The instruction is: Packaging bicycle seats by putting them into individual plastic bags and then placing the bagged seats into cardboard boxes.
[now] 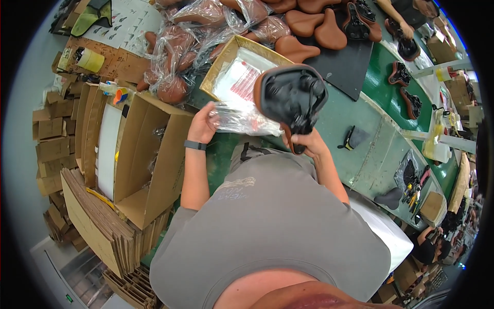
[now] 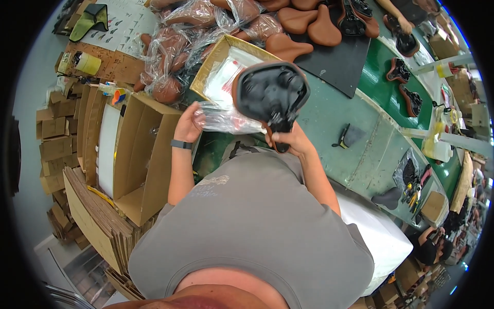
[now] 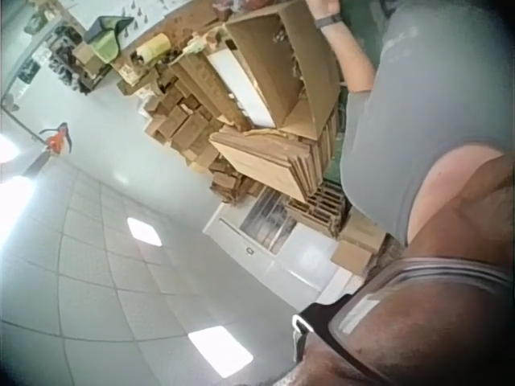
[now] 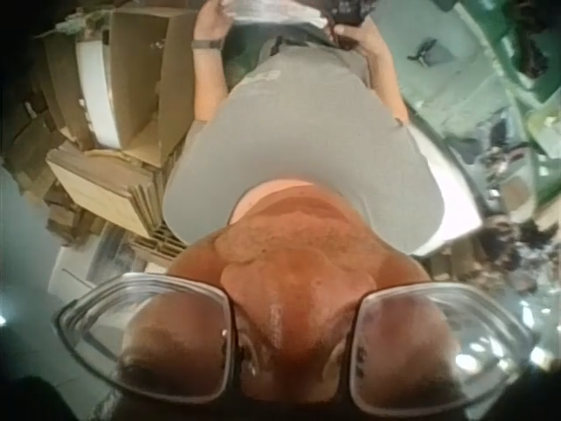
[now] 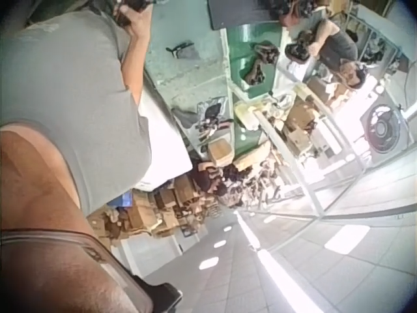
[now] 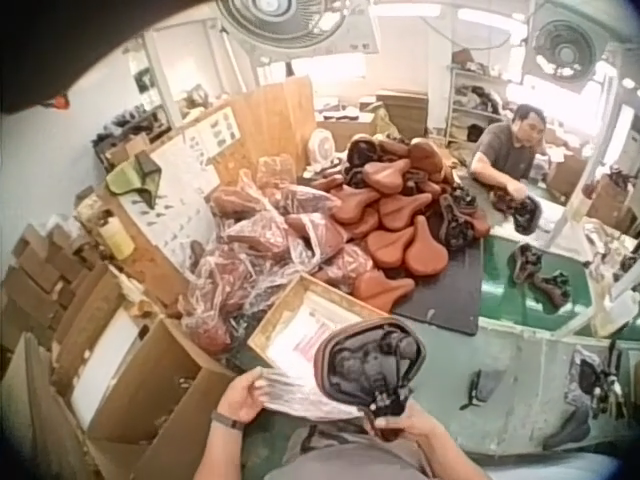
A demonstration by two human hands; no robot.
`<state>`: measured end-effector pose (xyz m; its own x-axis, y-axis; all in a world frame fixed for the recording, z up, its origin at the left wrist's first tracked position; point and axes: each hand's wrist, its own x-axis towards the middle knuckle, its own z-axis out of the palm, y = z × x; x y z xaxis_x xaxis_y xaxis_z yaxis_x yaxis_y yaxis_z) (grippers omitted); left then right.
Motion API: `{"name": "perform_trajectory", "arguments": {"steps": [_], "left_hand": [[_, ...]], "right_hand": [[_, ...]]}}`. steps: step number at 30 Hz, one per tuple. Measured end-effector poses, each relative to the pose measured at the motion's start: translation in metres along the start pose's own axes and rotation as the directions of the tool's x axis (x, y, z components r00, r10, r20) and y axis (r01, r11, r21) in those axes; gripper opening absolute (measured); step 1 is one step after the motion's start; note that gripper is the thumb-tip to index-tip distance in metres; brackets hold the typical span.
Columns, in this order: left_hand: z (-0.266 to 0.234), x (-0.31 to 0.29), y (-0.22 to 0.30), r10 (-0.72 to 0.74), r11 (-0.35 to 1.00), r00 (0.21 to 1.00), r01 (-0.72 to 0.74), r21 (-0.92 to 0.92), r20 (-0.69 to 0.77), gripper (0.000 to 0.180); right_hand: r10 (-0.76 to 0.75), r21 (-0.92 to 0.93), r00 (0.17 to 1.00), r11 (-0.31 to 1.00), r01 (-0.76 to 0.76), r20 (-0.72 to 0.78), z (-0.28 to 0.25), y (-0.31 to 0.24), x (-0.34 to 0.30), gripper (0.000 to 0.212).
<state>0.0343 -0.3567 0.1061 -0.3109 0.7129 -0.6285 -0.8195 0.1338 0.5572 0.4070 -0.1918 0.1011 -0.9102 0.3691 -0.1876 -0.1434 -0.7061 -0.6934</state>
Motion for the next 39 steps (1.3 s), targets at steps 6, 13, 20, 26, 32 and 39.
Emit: {"name": "perform_trajectory", "arguments": {"steps": [6, 13, 20, 26, 32, 39], "left_hand": [[0.166, -0.029, 0.024, 0.268, 0.352, 0.668, -0.738, 0.575, 0.694, 0.012], [0.147, 0.066, 0.021, -0.172, 0.676, 0.818, -0.308, 0.670, 0.550, 0.054], [0.197, 0.294, 0.153, 0.103, 0.971, 0.929, -0.171, 0.166, 0.355, 0.048], [0.142, 0.435, 0.241, 0.605, 0.786, 0.794, -0.606, -0.118, -0.048, 0.028], [0.125, 0.344, 0.024, 0.823, 0.328, 0.557, -0.622, 0.711, 0.108, 0.027], [0.091, 0.254, -0.194, 0.132, -0.088, 0.861, -0.484, 0.871, 0.491, 0.023]], "right_hand": [[-0.168, -0.863, 0.918, 0.433, -0.259, -0.359, 0.036, -0.031, 0.032, 0.119], [-0.181, -0.271, 0.768, 0.963, 0.010, -0.614, -0.005, -0.068, 0.123, 0.086], [-0.494, -0.910, 0.865, 0.394, 0.129, -0.091, -0.114, -0.193, 0.260, 0.074], [-0.274, -0.919, 0.951, -0.319, -0.230, -0.143, -0.321, -0.176, 0.357, 0.100], [-0.318, -0.815, 0.897, -0.397, -0.421, -0.308, -0.341, -0.095, 0.289, 0.088], [-0.599, -0.612, 0.387, 0.228, -0.757, -0.701, -0.276, 0.022, 0.114, 0.111]]}}
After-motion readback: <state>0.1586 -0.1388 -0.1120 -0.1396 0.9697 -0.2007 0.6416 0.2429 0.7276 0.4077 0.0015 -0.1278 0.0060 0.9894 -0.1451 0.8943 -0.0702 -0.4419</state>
